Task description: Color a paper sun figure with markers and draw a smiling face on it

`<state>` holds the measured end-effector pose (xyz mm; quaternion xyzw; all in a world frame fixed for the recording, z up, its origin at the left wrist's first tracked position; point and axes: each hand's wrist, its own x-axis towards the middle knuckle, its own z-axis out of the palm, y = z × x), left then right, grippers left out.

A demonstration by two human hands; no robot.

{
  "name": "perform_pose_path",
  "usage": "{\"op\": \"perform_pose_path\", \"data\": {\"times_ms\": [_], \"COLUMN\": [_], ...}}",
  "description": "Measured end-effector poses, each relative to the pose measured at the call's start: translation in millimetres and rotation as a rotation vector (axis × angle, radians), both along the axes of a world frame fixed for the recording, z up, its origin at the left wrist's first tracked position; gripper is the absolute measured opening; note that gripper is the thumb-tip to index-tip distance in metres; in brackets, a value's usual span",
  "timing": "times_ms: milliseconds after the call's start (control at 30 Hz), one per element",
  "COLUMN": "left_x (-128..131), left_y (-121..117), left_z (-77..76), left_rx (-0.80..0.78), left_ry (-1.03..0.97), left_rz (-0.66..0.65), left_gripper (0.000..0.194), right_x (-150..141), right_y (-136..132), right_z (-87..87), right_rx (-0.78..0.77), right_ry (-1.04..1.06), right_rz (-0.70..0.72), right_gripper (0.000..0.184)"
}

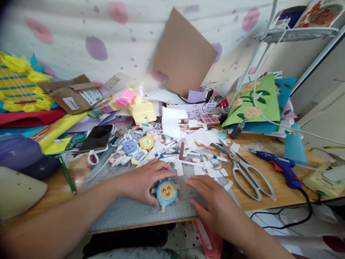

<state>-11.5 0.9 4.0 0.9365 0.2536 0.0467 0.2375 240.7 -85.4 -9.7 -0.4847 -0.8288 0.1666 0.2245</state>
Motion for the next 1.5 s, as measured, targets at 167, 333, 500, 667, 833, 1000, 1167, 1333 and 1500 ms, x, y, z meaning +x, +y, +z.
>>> {"op": "perform_pose_path", "data": {"times_ms": [167, 333, 500, 667, 833, 1000, 1167, 1333, 1500], "left_x": [1, -2, 6, 7, -1, -6, -9, -3, 2], "left_y": [0, -4, -15, -18, -17, -14, -13, -17, -17], "left_z": [0.2, 4.2, 11.0, 15.3, 12.9, 9.4, 14.6, 18.9, 16.7], "left_rx": [-0.021, -0.225, -0.339, -0.223, -0.378, -0.778, -0.810, -0.848, -0.858], "left_ry": [-0.062, -0.322, -0.437, -0.453, -0.594, -0.835, -0.898, -0.967, -1.035], "left_rz": [0.055, 0.248, 0.332, 0.361, 0.341, 0.261, 0.483, 0.625, 0.717], "left_gripper": [0.064, 0.065, 0.066, 0.069, 0.071, 0.069, 0.073, 0.072, 0.074], "right_x": [12, 38, -1, -35, -45, -41, 57, 141, 146], "right_y": [2, 10, 5, 5, 5, 4, 31, 37, 38], "right_z": [1.6, 16.2, 15.9, 12.3, 12.0, 20.3, 23.1, -3.1, -23.3], "right_rx": [-0.001, 0.143, 0.187, 0.197, 0.200, 0.172, 0.011, -0.087, -0.072], "right_ry": [0.042, 0.039, 0.044, 0.137, 0.229, 0.164, -0.258, -0.389, -0.356], "right_rz": [-0.071, -0.274, -0.064, -0.012, -0.118, -0.045, -0.403, -0.626, -0.694], "right_gripper": [0.038, 0.018, 0.075, 0.073, 0.052, 0.052, 0.033, 0.031, 0.041]}}
